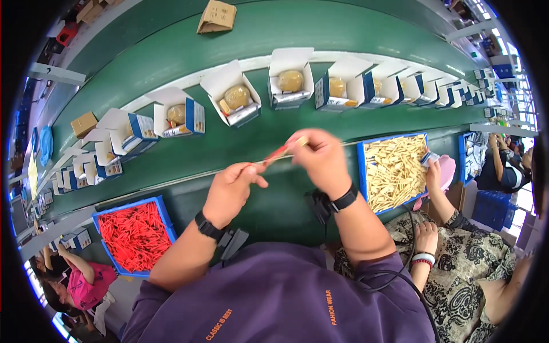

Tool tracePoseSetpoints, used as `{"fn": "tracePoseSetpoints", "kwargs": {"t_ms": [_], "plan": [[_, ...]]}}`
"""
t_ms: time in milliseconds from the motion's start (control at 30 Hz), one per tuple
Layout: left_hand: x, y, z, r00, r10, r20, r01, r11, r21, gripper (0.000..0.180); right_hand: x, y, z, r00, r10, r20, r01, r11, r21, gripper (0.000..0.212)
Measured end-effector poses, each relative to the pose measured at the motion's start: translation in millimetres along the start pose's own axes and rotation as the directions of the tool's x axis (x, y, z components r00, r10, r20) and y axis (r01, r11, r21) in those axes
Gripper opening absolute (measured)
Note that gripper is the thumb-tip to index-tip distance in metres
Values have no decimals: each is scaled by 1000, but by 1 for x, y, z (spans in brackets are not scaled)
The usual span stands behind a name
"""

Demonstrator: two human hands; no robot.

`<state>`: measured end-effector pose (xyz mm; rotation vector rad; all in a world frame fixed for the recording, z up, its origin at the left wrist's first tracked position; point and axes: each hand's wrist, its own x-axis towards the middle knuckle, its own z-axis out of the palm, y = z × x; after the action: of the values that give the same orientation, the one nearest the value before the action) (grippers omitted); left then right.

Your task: The person picks up a red stick and a wooden stick, joins them together, and places the assembled piece into a box on the conveyor belt. This process is repeated for several boxes as they move along the line.

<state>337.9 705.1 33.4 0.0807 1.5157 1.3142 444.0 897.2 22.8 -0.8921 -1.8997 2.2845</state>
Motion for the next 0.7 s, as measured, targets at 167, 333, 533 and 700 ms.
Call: {"fn": "tracePoseSetpoints", "kwargs": {"t_ms": [167,333,533,700], "plan": [[-2,-14,-18,999,-25,-44,17,982,-189,29,74,-42,-24,733,-604,-313,231,654,-720,14],[-5,-18,-27,994,-79,-70,56,955,-290,28,118,-35,-12,757,-636,-150,152,394,-906,15],[-3,-23,-33,990,-139,-29,114,902,-416,27,126,-40,5,863,-483,-150,36,353,-935,16],[-1,-22,-27,990,-138,16,131,895,-426,26,126,-18,5,909,-415,-36,25,141,-990,16]]}}
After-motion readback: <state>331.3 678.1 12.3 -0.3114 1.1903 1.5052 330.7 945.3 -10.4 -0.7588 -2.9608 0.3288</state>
